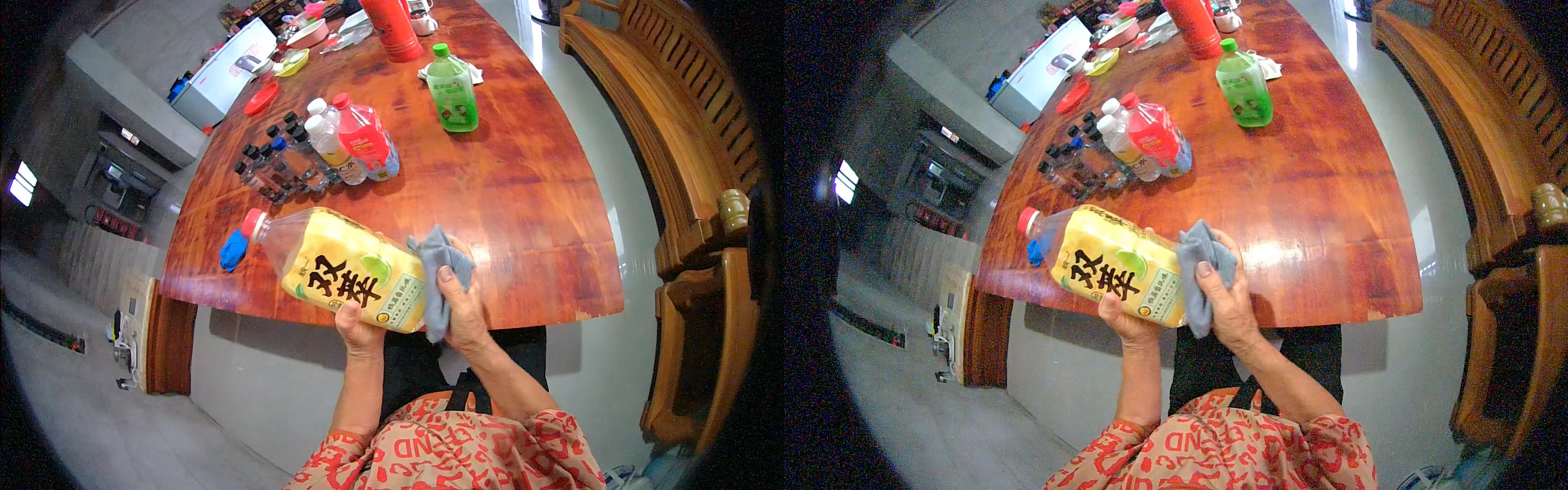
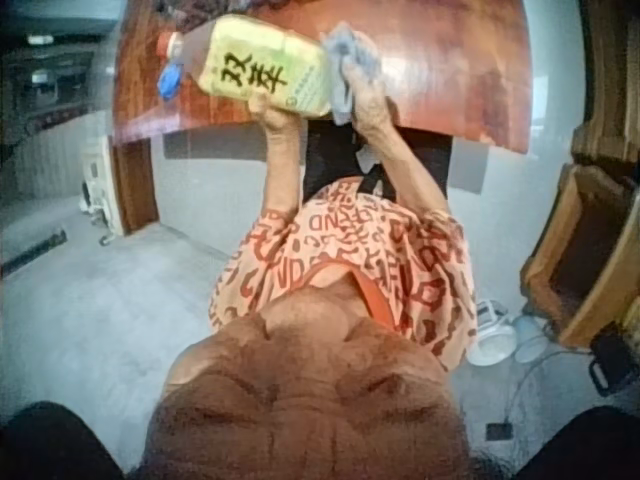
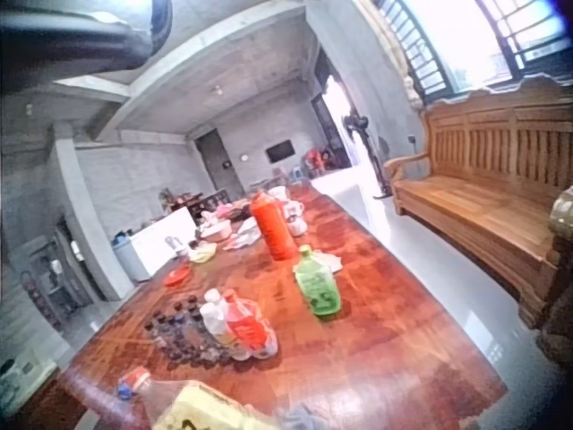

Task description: The person wipes several plastic beverage bottles with a grey cloth on a wooden table. They handle a clear bottle with a yellow label, a red bottle, and a yellow bottle, rotating each one to clean the surface before placing it back on the table.

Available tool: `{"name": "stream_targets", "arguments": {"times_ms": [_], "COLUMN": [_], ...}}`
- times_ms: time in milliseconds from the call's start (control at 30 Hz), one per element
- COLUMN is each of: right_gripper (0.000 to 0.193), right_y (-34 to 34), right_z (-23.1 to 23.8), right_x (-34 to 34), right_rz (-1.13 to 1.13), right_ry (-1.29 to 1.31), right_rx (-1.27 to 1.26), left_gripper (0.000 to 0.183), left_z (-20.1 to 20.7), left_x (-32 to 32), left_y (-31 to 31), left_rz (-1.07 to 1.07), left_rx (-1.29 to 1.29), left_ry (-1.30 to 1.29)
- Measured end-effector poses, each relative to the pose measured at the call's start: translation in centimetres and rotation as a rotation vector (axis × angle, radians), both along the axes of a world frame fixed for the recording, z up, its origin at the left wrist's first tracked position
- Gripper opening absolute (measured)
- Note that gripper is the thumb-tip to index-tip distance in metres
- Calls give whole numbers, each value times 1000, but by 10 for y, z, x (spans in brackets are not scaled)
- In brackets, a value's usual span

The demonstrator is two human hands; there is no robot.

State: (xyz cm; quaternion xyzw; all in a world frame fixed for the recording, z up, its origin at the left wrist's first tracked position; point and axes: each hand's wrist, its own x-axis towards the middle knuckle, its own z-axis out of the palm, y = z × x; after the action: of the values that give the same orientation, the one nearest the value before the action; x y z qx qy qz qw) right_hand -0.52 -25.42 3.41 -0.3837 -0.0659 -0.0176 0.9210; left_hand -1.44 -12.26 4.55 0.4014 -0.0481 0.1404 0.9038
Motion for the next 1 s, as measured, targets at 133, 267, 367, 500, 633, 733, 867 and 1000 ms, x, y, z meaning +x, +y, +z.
{"name": "stream_targets", "arguments": {"times_ms": [133,267,367,500,633,733,867,1000], "right_gripper": [53,53,48,48,47,43,45,54], "right_y": [18,22,27,33,19,-3,-16,-13], "right_z": [-4,-16,-34,-41,-46,-39,-53,-39], "right_x": [-5,-12,-17,-30,-33,-39,-37,-21], "right_rz": [51,90,45,93,218,277,-102,-458], "right_ry": [141,184,210,254,238,182,47,-344], "right_rx": [245,236,91,39,-203,-460,-561,-1153], "left_gripper": [83,79,77,75,74,72,65,65], "left_z": [-11,-18,-20,-23,-28,-47,-78,-80], "left_x": [-2,-6,-5,-1,1,6,11,17], "left_y": [-3,-1,-4,-4,3,12,13,-3], "left_rz": [162,189,181,128,119,184,320,315], "left_rx": [182,223,186,105,99,125,232,185], "left_ry": [51,71,98,100,135,143,167,151]}}
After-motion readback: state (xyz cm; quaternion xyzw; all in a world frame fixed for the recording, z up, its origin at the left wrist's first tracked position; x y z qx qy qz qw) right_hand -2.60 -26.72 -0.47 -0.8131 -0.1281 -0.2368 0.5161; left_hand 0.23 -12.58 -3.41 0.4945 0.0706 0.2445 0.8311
